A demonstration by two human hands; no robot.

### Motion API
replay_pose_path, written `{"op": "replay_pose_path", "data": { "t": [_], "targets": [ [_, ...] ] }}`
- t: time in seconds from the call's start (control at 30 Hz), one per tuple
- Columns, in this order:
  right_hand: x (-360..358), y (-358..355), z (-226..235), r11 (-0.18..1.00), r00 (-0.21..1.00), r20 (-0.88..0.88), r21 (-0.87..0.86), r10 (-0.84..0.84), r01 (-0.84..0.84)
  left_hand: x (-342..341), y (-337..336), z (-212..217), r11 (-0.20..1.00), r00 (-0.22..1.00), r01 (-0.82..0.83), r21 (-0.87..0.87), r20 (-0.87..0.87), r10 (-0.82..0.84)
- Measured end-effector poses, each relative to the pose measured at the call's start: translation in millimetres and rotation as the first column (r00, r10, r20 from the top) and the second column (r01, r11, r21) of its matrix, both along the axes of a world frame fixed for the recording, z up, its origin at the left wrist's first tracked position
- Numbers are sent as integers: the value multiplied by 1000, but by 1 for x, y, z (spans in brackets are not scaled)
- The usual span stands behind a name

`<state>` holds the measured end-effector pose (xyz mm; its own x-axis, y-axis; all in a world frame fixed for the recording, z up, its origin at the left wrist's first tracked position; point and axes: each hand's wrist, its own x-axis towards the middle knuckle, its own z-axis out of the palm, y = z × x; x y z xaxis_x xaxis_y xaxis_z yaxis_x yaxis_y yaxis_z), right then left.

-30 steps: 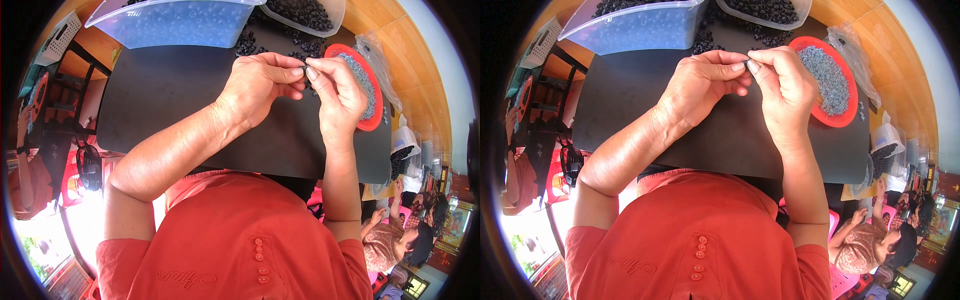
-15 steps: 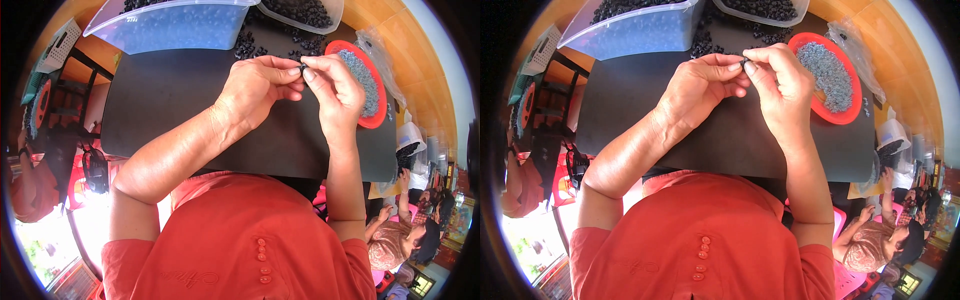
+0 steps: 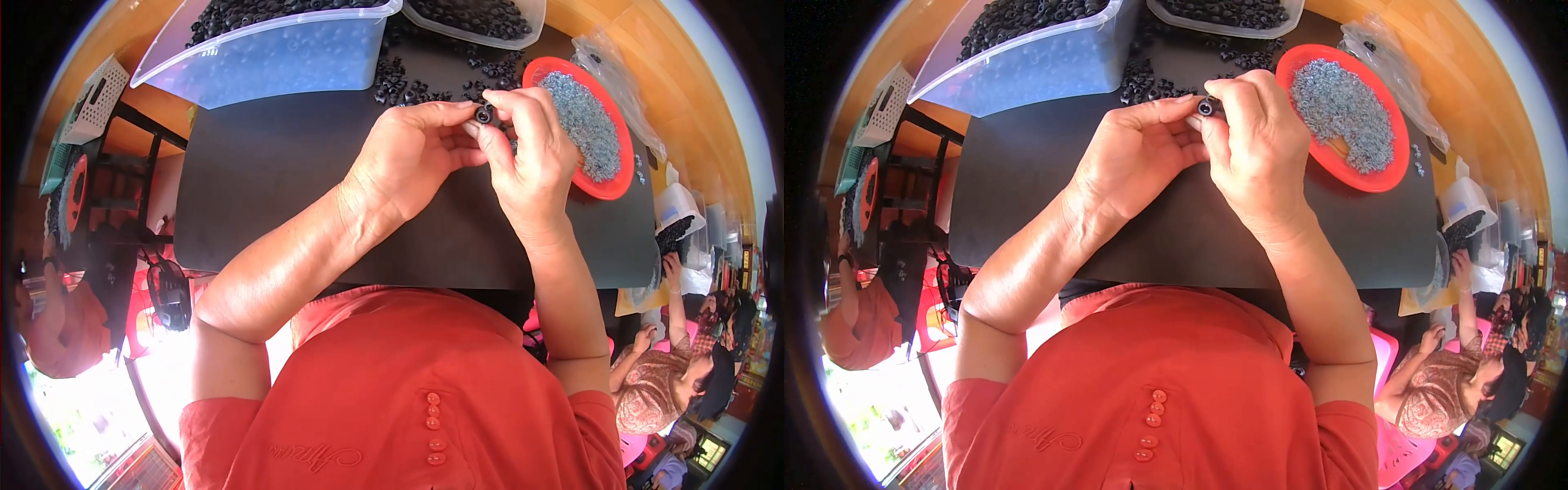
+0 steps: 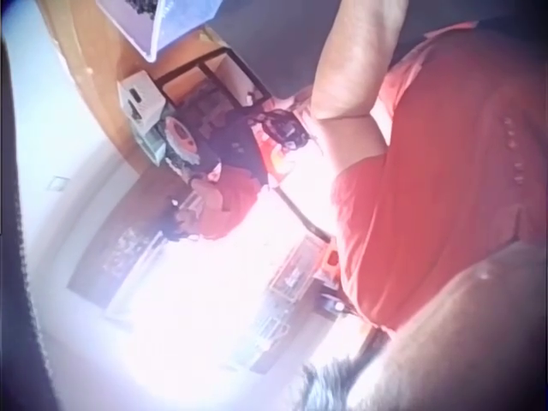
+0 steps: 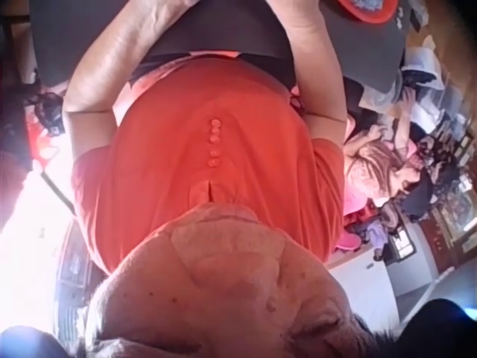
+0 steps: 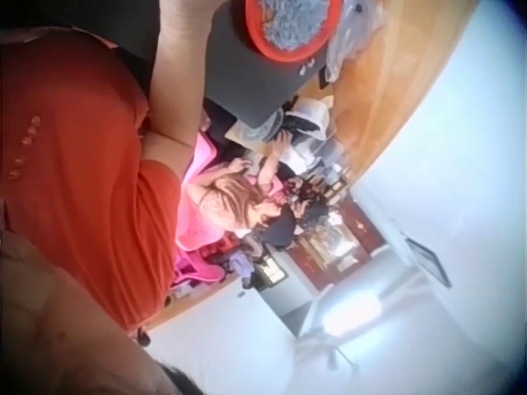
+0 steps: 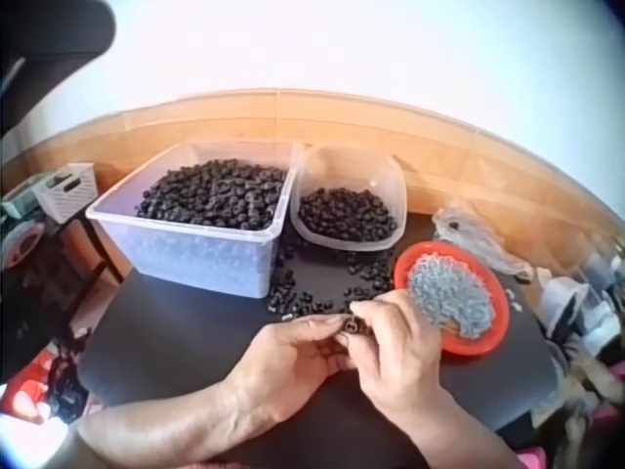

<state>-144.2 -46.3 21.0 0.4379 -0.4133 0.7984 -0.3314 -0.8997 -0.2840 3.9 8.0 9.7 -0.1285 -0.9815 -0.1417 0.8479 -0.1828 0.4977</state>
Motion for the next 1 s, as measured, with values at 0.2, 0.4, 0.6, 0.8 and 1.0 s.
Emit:
{"op": "replay_pose_path", "data": {
  "t": [0.2,0.4,0.6,0.8,1.0],
  "targets": [
    [-1,2,3,997,997,-76,-68,-27,22,-3,3,1,995,988,-93,47,125,87],
    [-5,-2,1,996,997,-70,-75,35,-41,-5,5,5,991,980,-136,10,150,133],
    [-3,0,2,995,995,-92,-87,41,-49,-3,7,4,991,945,-130,-30,297,133],
    [-3,-1,2,998,999,-28,-48,43,-44,-6,6,8,987,934,-139,-86,320,159],
    [1,2,0,993,994,88,90,69,-77,-7,4,8,979,936,-195,-63,285,205]
  ]
}}
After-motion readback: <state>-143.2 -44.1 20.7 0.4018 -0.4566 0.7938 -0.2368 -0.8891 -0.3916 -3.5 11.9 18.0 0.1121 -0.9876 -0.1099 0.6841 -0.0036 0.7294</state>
